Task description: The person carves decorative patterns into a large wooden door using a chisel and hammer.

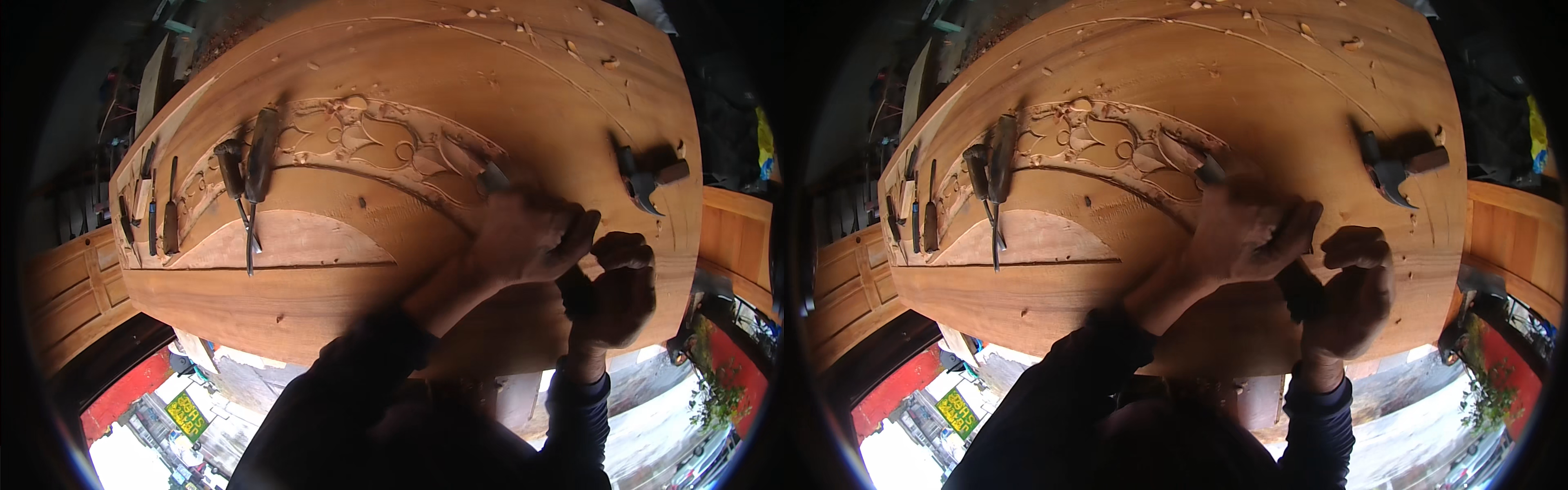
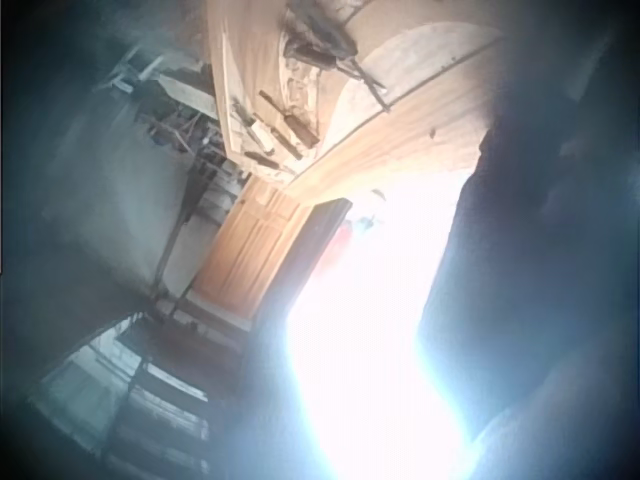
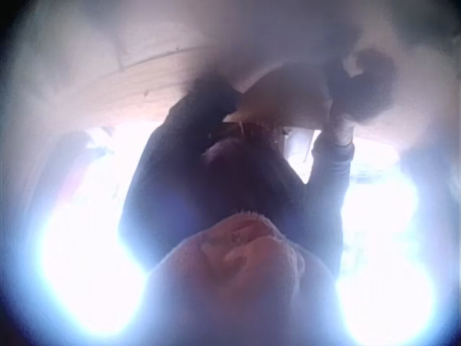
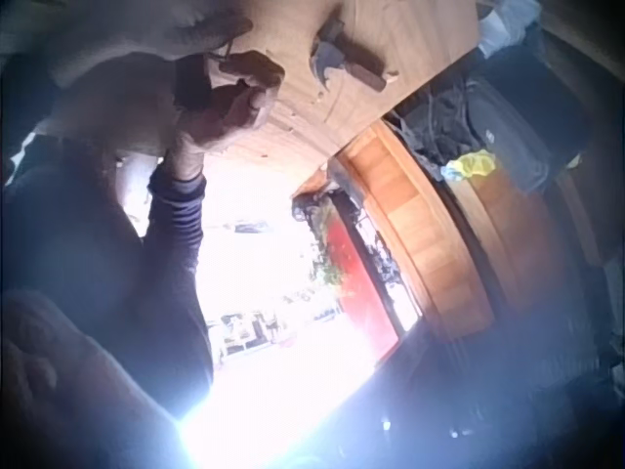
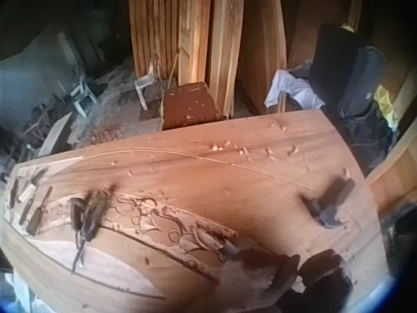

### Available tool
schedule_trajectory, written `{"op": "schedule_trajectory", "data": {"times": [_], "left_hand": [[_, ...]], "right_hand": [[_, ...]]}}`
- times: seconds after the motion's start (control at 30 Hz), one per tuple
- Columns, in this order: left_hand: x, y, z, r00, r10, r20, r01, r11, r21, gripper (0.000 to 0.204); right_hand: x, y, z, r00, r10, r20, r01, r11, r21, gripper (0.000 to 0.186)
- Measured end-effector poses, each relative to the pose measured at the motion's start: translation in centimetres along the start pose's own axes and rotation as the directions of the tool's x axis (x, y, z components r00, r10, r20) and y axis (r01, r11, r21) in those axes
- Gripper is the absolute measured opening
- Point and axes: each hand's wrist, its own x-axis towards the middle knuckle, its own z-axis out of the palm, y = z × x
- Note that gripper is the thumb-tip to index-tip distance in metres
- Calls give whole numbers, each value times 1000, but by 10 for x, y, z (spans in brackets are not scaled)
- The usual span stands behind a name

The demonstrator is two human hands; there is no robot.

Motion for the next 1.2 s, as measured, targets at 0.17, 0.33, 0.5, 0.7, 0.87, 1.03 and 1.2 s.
{"op": "schedule_trajectory", "data": {"times": [0.17, 0.33, 0.5, 0.7, 0.87, 1.03, 1.2], "left_hand": [[9, 4, -1, 1000, 8, -15, -7, 996, 84, 31], [3, 0, 3, 1000, 27, 12, -29, 990, 137, 32], [11, -1, 1, 998, 63, -20, -61, 996, 60, 32], [9, -14, -5, 987, 129, -96, -124, 991, 57, 34], [-1, 12, -1, 967, 252, 39, -254, 964, 72, 29], [1, 9, -4, 994, 52, 92, -51, 999, -15, 21], [3, -1, -6, 976, 169, 139, -168, 986, -19, 26]], "right_hand": [[5, -12, -30, 998, 57, -8, -55, 986, 155, 26], [0, 3, -6, 997, 67, 38, -72, 988, 136, 28], [-13, 4, -40, 997, 40, -68, -29, 988, 151, 21], [12, 13, 18, 997, -63, 39, 64, 998, -23, 19], [-9, -38, -12, 872, 460, 169, -474, 879, 55, 20], [-23, -36, -15, 697, 609, 378, -664, 747, 20, 27], [-12, -39, -12, 744, 574, 341, -586, 806, -78, 24]]}}
